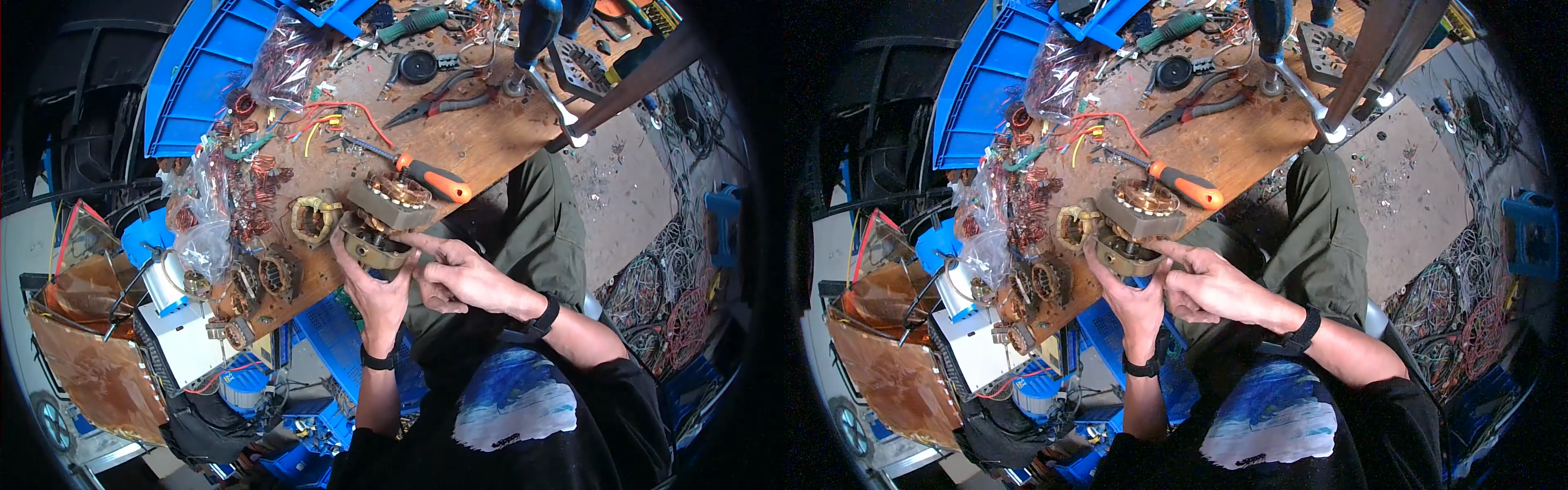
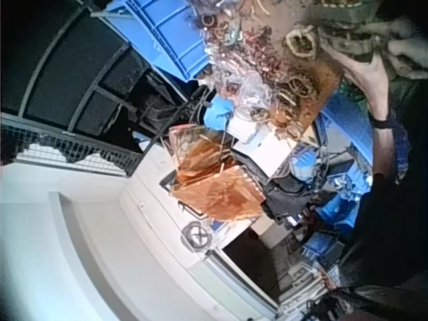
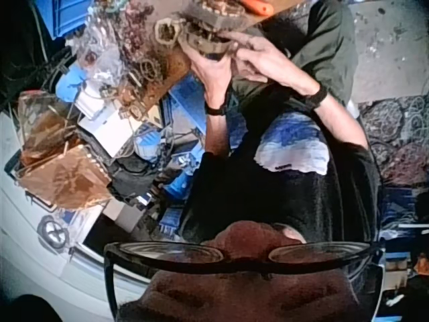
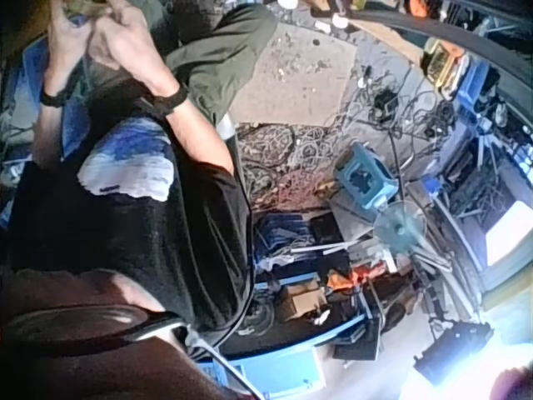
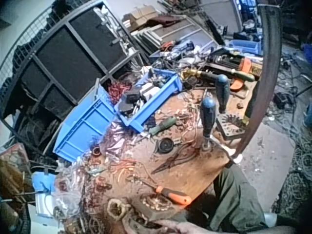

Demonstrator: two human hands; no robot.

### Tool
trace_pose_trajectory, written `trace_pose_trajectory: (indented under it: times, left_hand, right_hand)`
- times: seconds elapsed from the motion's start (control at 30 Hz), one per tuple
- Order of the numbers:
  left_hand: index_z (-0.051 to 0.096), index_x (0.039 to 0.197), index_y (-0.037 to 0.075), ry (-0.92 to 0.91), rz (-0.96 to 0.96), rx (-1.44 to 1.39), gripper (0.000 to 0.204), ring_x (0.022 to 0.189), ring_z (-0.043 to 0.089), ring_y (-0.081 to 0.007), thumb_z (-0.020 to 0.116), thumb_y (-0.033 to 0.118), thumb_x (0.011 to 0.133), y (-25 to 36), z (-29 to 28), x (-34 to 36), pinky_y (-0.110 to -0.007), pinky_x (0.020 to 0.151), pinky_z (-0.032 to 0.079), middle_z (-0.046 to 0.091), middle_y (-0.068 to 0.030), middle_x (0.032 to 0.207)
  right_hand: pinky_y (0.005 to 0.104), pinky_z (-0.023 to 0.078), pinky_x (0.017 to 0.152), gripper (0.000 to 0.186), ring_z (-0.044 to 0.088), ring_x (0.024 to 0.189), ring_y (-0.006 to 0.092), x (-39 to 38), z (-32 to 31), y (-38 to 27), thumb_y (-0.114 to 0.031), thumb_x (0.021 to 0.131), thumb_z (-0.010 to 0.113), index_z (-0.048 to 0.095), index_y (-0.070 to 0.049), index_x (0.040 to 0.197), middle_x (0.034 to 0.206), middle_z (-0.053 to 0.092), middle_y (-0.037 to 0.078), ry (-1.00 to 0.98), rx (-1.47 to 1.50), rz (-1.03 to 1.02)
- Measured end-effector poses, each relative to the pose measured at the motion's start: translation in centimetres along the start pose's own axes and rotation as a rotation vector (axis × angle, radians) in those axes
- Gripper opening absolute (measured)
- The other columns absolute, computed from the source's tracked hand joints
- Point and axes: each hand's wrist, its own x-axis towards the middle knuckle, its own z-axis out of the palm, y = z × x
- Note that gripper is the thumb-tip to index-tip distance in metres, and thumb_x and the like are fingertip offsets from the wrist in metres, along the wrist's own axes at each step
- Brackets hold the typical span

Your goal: The person disassembles a cylindrical electrical component, likely a motor armature, using pliers and a screwdriver. They remove a metal retaining ring and separate the housing to expose the internal copper windings. The person then uses the screwdriver to adjust or clean the internal components before reassembling the parts.

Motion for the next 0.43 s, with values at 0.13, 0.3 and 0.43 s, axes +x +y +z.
trace_pose_trajectory:
  times: [0.13,0.3,0.43]
  left_hand:
    - [0.019,0.165,-0.005,0.0,-0.042,-0.056,0.128,0.143,0.051,-0.0468,0.1,0.037,0.076,0.1,0.1,0.1,-0.054,0.118,0.043,0.047,-0.0328,0.155]
    - [0.015,0.167,-0.003,-0.007,-0.097,-0.133,0.127,0.152,0.039,-0.0409,0.099,0.017,0.075,0.2,0.1,0.0,-0.053,0.125,0.033,0.035,-0.0307,0.165]
    - [0.015,0.165,-0.005,0.001,-0.085,-0.099,0.127,0.145,0.048,-0.0446,0.099,0.036,0.078,0.2,0.1,0.2,-0.054,0.12,0.04,0.042,-0.0317,0.16]
  right_hand:
    - [0.024,0.034,0.043,0.076,0.044,0.05,0.0088,0.5,-0.7,-0.1,-0.001,0.097,0.043,0.023,-0.002,0.17,0.069,0.05,0.0,-0.053,0.002,0.021]
    - [0.0241,0.035,0.043,0.077,0.044,0.05,0.0091,0.7,-0.8,-1.0,-0.001,0.097,0.043,0.022,-0.005,0.171,0.068,0.048,0.0,-0.101,0.002,0.076]
    - [0.0239,0.037,0.043,0.081,0.045,0.049,0.0107,0.8,-1.7,-1.7,-0.001,0.099,0.045,0.016,-0.011,0.174,0.063,0.05,0.003,-0.163,0.011,0.151]
